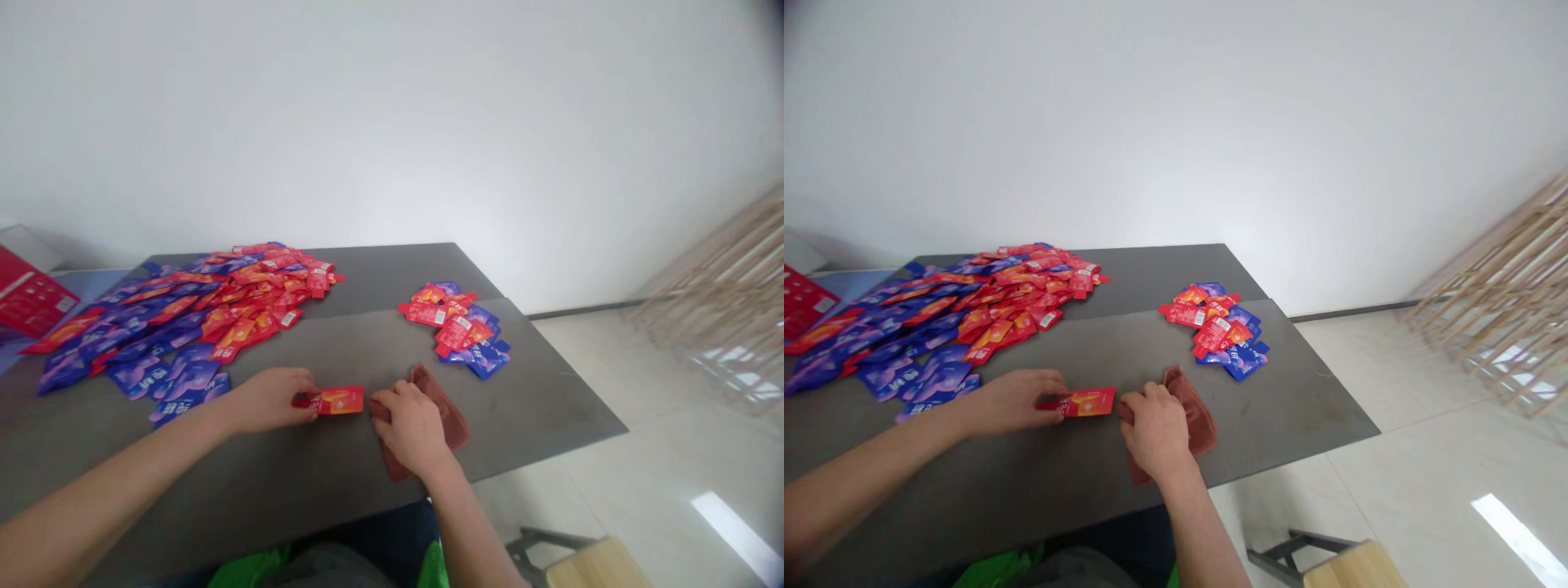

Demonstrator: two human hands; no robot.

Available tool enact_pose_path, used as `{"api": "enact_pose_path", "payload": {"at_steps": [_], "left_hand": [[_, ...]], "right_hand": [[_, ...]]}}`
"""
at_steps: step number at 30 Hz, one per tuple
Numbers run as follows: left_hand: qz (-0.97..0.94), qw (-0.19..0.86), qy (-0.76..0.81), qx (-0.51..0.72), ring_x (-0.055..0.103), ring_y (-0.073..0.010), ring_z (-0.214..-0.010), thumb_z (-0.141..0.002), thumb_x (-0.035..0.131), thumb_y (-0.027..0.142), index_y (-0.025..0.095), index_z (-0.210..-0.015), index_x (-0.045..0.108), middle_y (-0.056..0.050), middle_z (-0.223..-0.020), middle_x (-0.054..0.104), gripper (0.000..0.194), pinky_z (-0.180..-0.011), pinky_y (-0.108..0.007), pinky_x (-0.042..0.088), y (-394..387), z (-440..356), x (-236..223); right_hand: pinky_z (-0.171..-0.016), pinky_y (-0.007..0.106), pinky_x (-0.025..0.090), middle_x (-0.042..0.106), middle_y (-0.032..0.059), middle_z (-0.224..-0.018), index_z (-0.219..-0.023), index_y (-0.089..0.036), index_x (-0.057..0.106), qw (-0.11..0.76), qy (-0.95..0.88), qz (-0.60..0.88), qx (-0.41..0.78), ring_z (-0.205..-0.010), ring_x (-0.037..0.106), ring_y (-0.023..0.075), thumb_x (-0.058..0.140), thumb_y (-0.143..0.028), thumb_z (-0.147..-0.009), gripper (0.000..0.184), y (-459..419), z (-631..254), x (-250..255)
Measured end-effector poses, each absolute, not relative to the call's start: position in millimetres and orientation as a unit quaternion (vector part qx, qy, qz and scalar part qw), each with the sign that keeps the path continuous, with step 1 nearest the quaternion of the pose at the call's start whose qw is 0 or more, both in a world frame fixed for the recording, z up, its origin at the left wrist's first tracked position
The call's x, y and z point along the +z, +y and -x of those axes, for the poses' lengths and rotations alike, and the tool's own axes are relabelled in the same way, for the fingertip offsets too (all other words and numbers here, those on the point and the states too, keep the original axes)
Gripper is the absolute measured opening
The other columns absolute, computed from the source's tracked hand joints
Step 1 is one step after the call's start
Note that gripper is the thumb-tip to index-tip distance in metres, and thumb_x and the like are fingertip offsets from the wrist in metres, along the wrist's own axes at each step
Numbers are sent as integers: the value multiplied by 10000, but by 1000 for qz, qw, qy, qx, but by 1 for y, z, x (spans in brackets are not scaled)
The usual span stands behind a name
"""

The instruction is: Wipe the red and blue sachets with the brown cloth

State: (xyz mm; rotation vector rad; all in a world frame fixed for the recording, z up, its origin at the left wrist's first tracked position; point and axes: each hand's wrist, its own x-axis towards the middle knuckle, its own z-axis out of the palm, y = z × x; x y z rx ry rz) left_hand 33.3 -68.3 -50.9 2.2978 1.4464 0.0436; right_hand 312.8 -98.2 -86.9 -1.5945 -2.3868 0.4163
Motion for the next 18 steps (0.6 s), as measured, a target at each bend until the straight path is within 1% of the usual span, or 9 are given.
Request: {"api": "enact_pose_path", "payload": {"at_steps": [3,5,8,10,12,15,18], "left_hand": [[-813,283,507,-40,717,-264,-933,-882,644,460,276,-982,829,-35,-984,785,280,-811,-317,484,-45,-27,-40],[-786,324,526,-24,714,-254,-888,-888,619,485,273,-969,826,-18,-934,789,307,-757,-301,477,-33,-21,-42],[-755,355,551,25,682,-225,-757,-897,574,497,239,-883,785,3,-781,746,334,-667,-284,456,-27,-13,-58],[-739,356,567,74,654,-208,-701,-882,571,480,222,-837,735,12,-726,713,309,-640,-281,452,-29,-12,-75],[-721,346,587,124,641,-200,-692,-858,581,455,221,-837,695,17,-730,701,261,-636,-281,459,-34,-14,-90],[-723,315,594,157,642,-199,-731,-854,576,412,227,-872,677,16,-776,695,212,-669,-288,471,-44,-19,-105],[-749,288,572,172,637,-201,-779,-867,577,387,222,-845,668,5,-819,682,190,-719,-298,480,-52,-23,-110]], "right_hand": [[-823,293,440,668,9,-1030,-1151,-352,729,146,-799,561,158,-1059,622,205,675,-317,-929,232,-100,-315,-88],[-847,293,442,683,4,-1058,-1162,-350,726,163,-787,571,171,-1068,628,204,685,-326,-923,244,-101,-316,-90],[-891,294,441,700,-6,-1090,-1163,-343,724,190,-774,574,185,-1074,635,197,700,-325,-911,254,-100,-317,-93],[-901,295,444,706,-15,-1094,-1162,-343,723,201,-772,573,188,-1072,639,195,707,-325,-905,258,-98,-318,-95],[-902,301,450,708,-16,-1092,-1154,-345,724,196,-773,574,184,-1071,638,202,705,-334,-907,248,-96,-319,-96],[-926,311,455,711,-4,-1087,-1145,-335,725,191,-777,574,174,-1070,633,207,679,-339,-932,218,-96,-314,-95],[-970,311,451,706,21,-1127,-1192,-284,692,232,-786,551,156,-1080,617,200,627,-328,-968,237,-103,-293,-94]]}}
